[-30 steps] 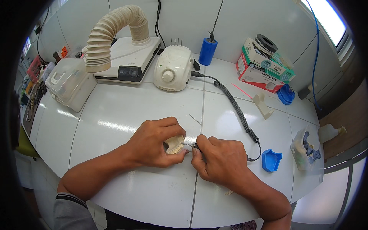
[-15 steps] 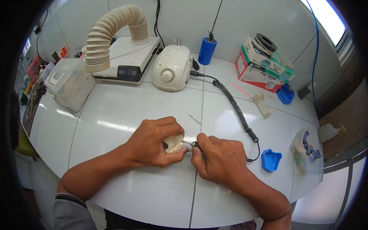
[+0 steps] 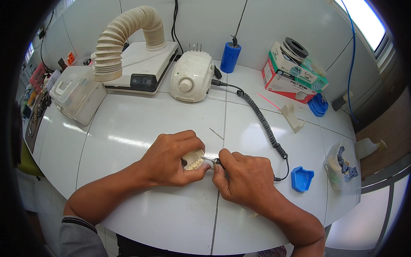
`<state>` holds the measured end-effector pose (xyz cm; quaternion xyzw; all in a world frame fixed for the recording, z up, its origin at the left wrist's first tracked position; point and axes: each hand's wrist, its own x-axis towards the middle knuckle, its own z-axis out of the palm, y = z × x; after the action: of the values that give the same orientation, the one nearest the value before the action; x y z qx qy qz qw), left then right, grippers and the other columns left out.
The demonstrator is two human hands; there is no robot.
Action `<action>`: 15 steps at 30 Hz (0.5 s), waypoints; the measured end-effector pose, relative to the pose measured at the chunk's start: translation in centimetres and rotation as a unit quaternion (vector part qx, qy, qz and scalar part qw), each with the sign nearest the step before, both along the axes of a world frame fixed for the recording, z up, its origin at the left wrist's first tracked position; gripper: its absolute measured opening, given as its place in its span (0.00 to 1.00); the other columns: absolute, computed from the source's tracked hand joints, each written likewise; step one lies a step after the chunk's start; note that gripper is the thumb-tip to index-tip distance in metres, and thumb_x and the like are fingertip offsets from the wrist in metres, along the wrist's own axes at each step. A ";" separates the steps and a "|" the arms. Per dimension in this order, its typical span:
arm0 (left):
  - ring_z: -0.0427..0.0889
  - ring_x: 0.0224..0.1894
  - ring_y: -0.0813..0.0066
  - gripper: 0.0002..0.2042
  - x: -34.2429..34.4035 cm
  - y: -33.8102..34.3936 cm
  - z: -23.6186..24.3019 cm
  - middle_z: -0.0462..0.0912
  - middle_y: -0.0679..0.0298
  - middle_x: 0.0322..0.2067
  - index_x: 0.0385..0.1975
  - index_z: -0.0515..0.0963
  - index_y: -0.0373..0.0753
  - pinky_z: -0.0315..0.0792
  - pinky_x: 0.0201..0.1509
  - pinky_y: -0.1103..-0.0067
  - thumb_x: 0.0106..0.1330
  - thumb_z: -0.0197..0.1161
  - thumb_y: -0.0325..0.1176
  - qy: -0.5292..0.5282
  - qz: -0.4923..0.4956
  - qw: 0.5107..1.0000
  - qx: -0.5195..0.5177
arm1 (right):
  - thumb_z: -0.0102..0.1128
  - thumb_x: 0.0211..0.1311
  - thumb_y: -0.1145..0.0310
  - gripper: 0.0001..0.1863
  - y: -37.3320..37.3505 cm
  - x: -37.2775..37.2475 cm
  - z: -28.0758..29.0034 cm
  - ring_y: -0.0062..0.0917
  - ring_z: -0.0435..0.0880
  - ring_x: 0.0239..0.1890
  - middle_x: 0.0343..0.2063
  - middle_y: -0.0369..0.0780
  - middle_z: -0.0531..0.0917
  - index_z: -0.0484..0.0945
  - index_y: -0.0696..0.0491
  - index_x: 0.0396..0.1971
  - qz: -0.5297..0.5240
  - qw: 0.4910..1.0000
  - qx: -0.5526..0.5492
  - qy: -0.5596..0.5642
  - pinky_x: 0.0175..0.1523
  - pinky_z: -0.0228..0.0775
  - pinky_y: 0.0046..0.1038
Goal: Trimming a plaster dental model using a rotary tool.
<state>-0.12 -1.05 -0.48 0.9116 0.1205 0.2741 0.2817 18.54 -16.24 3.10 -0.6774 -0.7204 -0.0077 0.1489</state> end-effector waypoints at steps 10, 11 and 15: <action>0.86 0.28 0.57 0.17 0.0 0.0 0.3 0.85 0.57 0.33 0.38 0.85 0.34 0.80 0.31 0.68 0.58 0.78 0.41 0.012 0.006 1.000 -0.006 | 0.63 0.69 0.63 0.10 0.1 -0.1 0.1 0.39 0.79 0.16 0.18 0.39 0.80 0.76 0.53 0.32 -0.012 1.000 0.005 0.010 0.23 0.67 0.43; 0.86 0.28 0.57 0.17 0.1 0.0 0.3 0.85 0.57 0.33 0.38 0.85 0.34 0.80 0.31 0.67 0.58 0.78 0.41 0.011 0.005 1.000 -0.007 | 0.63 0.69 0.63 0.10 0.1 -0.1 0.0 0.39 0.79 0.16 0.18 0.39 0.80 0.77 0.53 0.32 -0.014 1.000 0.005 0.011 0.23 0.67 0.43; 0.86 0.28 0.57 0.17 0.0 0.0 0.4 0.85 0.57 0.33 0.38 0.85 0.34 0.80 0.31 0.68 0.58 0.78 0.41 0.016 0.006 1.000 -0.005 | 0.63 0.69 0.62 0.11 0.1 -0.1 -0.1 0.39 0.79 0.16 0.18 0.39 0.80 0.77 0.53 0.32 -0.017 1.000 0.001 0.001 0.23 0.67 0.43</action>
<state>-0.07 -1.05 -0.11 0.9137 0.1323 0.2601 0.2828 18.45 -16.15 2.97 -0.6896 -0.7084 -0.0105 0.1501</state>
